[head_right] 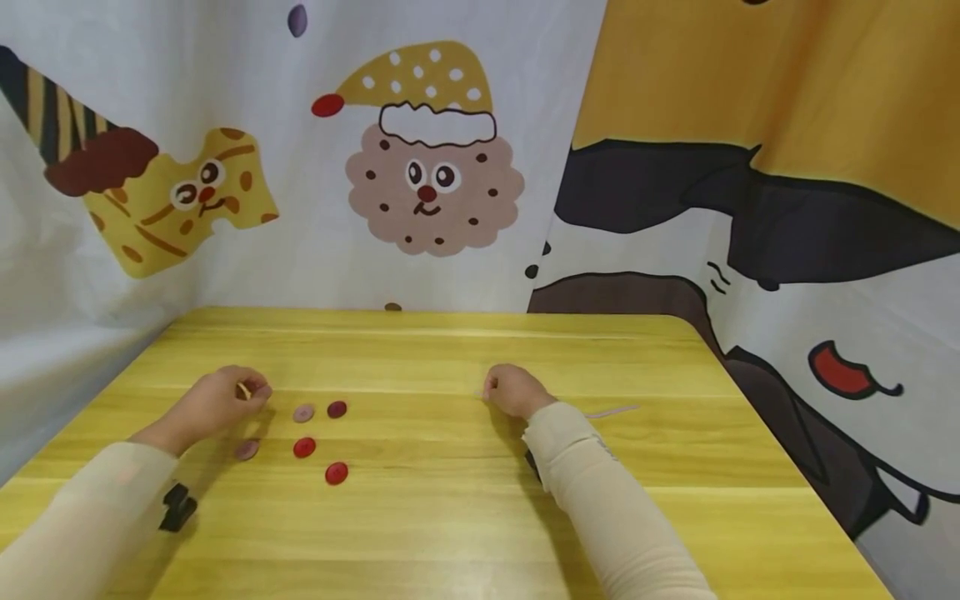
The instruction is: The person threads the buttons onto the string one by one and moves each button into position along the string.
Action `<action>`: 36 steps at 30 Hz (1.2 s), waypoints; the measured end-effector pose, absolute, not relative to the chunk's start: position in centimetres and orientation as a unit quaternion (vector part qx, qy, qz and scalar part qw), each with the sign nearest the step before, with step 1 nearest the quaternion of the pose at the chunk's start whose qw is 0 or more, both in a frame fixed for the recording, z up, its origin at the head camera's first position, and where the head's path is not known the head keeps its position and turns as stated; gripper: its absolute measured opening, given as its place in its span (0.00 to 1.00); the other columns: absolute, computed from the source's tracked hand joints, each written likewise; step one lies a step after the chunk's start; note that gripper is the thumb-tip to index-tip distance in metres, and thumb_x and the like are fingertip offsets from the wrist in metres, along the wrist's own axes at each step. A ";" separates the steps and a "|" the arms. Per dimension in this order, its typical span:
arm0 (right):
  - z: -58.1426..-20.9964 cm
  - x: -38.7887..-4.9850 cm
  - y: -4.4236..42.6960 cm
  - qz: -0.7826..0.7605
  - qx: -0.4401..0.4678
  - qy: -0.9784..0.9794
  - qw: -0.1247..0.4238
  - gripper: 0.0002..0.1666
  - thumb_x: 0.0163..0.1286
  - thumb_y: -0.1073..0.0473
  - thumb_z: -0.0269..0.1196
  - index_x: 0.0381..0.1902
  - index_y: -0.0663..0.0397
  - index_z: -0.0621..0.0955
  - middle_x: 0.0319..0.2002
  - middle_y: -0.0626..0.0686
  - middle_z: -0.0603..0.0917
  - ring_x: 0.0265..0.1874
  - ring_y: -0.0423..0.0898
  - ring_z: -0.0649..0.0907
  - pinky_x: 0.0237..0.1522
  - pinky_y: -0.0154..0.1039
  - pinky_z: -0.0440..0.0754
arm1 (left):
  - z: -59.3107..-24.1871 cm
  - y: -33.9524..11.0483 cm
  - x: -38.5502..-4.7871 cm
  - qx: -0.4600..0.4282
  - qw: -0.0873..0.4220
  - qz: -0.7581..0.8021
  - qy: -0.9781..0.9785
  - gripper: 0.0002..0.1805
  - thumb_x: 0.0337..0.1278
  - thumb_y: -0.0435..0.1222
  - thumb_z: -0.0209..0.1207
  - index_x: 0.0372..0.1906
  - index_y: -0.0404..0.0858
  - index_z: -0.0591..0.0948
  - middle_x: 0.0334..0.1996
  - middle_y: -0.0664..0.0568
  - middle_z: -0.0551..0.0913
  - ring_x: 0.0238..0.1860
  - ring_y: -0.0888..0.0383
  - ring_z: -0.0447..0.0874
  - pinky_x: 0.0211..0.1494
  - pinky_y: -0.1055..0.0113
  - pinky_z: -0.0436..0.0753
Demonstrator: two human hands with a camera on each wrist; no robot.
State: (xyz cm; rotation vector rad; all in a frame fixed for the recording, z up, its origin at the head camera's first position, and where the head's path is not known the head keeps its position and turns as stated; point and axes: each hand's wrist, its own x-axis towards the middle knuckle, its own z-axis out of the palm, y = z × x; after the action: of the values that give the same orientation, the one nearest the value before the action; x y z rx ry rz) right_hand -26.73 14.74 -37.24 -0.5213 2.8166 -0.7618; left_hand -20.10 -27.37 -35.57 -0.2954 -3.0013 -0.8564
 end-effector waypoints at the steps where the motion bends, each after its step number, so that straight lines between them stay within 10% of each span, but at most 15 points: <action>1: -37.2 -26.7 14.8 -0.257 -0.176 0.946 0.085 0.08 0.68 0.61 0.62 0.30 0.57 0.78 0.28 0.49 0.78 0.25 0.44 0.71 0.32 0.38 0.70 | -35.5 -27.2 -20.1 -0.096 0.006 -0.277 -0.956 0.09 0.63 0.33 0.57 0.40 0.30 0.81 0.36 0.45 0.79 0.34 0.52 0.75 0.38 0.58 0.76; 36: -36.8 -26.1 15.3 -0.259 -0.135 0.953 0.074 0.05 0.68 0.62 0.62 0.32 0.58 0.82 0.31 0.50 0.82 0.26 0.43 0.73 0.32 0.36 0.72 | -33.9 -20.8 -19.7 -0.122 -0.003 -0.390 -0.913 0.10 0.63 0.32 0.59 0.46 0.31 0.77 0.40 0.45 0.78 0.39 0.51 0.74 0.34 0.62 0.81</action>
State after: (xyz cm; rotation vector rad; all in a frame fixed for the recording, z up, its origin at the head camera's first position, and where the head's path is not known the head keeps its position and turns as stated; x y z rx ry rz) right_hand -26.11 15.27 -36.80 -0.4040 2.8612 -0.7784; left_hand -19.73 -20.81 -33.86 -0.3847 -2.8718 -1.2274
